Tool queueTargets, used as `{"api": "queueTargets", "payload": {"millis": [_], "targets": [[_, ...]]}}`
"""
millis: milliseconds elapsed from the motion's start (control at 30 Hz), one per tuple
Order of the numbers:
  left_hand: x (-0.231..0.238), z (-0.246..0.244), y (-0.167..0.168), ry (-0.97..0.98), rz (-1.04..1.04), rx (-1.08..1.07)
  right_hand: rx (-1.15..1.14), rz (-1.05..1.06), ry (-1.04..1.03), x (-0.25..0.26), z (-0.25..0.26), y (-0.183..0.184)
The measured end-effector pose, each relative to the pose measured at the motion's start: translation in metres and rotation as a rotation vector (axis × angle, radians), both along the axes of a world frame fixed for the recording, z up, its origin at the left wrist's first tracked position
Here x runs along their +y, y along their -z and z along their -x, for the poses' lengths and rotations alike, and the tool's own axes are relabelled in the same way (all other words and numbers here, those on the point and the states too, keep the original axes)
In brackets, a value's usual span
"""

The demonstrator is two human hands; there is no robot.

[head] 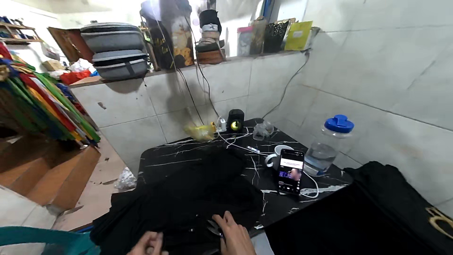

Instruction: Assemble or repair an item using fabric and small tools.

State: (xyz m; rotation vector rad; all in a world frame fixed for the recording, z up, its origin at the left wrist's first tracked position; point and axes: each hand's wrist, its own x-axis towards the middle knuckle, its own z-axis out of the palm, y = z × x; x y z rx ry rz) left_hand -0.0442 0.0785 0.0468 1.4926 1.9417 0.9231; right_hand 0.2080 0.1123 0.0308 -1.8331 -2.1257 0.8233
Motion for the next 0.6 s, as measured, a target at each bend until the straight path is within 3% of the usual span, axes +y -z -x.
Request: {"api": "queueTargets", "payload": {"millis": [100, 200, 267, 433, 600], "targets": [[0.017, 0.004, 0.011, -0.309, -0.272, -0.707, -0.055, 0.040, -0.034, -0.001, 0.002, 0.005], [0.027, -0.008, 0.015, -0.484, -0.256, -1.096, -0.092, 0.066, -0.072, 0.000, 0.002, 0.000], [0.026, -0.013, 0.019, -0.434, -0.251, -1.087, -0.083, 0.093, -0.125, 0.005, 0.001, -0.004], [0.010, -0.003, 0.030, -0.094, -0.215, -0.707, 0.234, -0.110, -0.283, 0.023, 0.017, 0.020], [-0.005, 0.002, 0.033, 0.026, -0.224, -0.789, 0.450, -0.127, -0.297, 0.035, 0.058, 0.041]]}}
